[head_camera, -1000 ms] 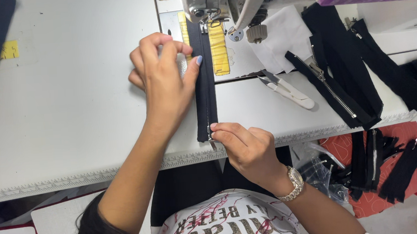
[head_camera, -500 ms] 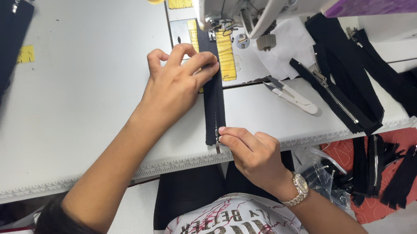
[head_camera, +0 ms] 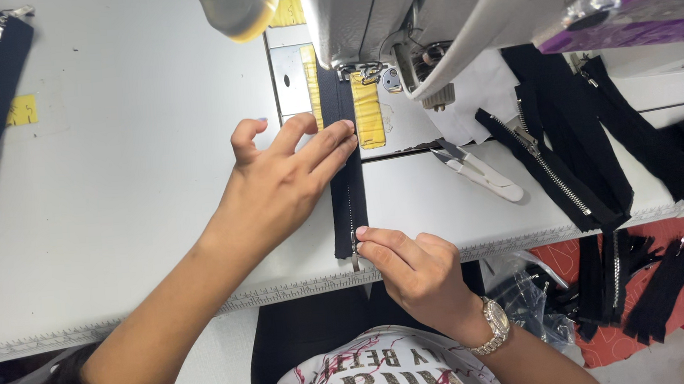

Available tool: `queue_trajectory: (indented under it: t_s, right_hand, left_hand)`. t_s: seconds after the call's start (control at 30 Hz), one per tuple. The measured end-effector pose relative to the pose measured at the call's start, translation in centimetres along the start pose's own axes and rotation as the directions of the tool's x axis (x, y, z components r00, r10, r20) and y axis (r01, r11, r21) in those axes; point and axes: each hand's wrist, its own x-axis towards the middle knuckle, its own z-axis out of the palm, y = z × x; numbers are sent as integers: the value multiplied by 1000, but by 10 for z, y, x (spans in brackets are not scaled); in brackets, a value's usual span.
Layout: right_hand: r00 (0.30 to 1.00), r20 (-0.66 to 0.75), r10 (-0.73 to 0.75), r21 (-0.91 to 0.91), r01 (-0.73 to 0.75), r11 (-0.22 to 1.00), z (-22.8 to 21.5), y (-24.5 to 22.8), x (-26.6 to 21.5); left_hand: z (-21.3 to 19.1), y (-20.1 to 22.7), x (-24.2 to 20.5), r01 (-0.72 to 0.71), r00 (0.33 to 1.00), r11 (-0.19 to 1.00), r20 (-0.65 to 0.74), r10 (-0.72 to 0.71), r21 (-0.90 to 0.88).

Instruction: The person aligns black zipper tape with a zipper and sews them together using a sewing machine. They repeatedly position the zipper under the presser foot, guide it through the machine, and then remove the finished piece to repeat the process with another zipper.

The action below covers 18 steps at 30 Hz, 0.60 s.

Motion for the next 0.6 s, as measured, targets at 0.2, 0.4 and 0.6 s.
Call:
queue_trajectory:
  t_s: [0.2,0.4,0.6]
  right_hand:
    - [1000,2,-6,-3,6,1000,-1,0,2]
    - [1000,9,5,-26,-5,1000,0,-1,2]
    - [1000,19,7,-28,-6,1000,-1,-1,3]
  left_hand:
    - [-2,4,1,2,999,999,54,-5,45]
    - [0,4,1,27,1000,999,-8,-27,18]
    - [2,3,2,28,999,1000,-38,-29,-12]
